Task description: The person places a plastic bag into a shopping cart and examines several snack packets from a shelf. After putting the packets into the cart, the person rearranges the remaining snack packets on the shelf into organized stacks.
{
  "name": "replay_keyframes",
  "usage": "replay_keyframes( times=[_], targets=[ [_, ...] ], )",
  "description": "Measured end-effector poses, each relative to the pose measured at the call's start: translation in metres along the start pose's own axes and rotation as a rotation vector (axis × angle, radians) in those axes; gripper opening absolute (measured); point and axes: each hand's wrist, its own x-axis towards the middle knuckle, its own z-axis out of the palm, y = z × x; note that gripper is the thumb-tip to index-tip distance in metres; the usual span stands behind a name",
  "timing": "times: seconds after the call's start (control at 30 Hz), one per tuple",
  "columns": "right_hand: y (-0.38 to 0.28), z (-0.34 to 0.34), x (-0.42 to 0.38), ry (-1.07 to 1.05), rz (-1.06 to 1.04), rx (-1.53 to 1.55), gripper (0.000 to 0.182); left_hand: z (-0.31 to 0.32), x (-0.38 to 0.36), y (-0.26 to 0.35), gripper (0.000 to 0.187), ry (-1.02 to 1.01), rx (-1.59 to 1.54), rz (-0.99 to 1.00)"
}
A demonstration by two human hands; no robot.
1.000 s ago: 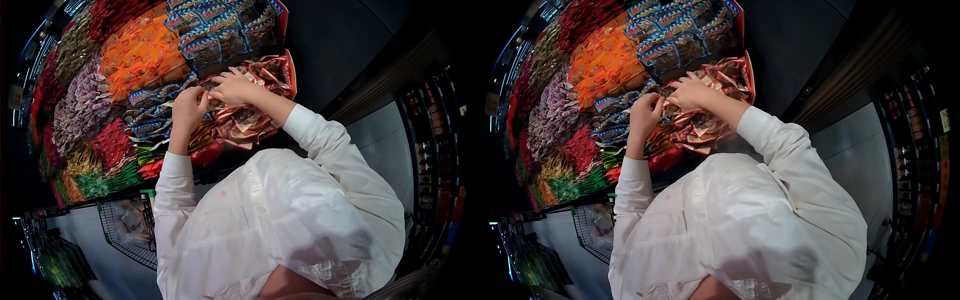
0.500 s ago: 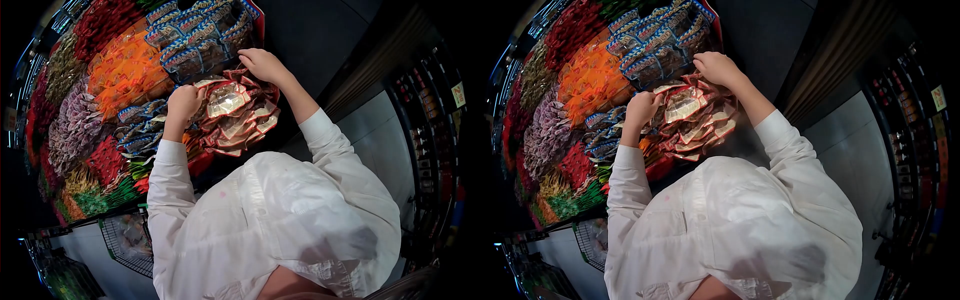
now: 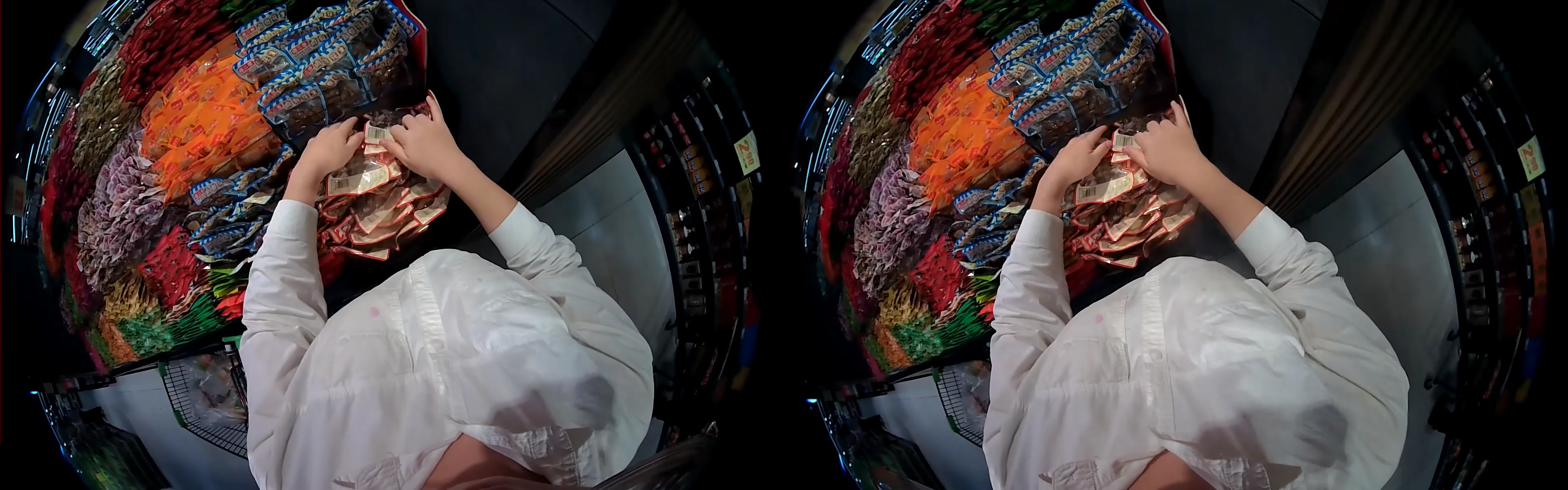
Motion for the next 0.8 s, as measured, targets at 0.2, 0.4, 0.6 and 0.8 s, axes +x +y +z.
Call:
replay_keyframes(
  times=[0.2, 0.4, 0.6, 0.8],
  targets=[
    [0.000, 0.012, 0.007, -0.049, 0.106, -0.020, 0.057, 0.031, -0.006, -0.003, 0.049, 0.126, -0.007, -0.011],
    [-0.008, 0.009, -0.001, -0.055, 0.150, -0.084, 0.062, 0.027, -0.022, 0.005, 0.051, 0.151, 0.044, -0.065],
    [-0.009, 0.025, -0.018, 0.246, 0.140, -0.013, 0.054, 0.037, -0.029, 0.005, 0.051, 0.197, 0.064, -0.036],
    [-0.007, 0.010, 0.004, -0.077, 0.235, 0.018, 0.065, 0.039, -0.027, 0.003, 0.048, 0.185, 0.005, -0.040]
  ],
)
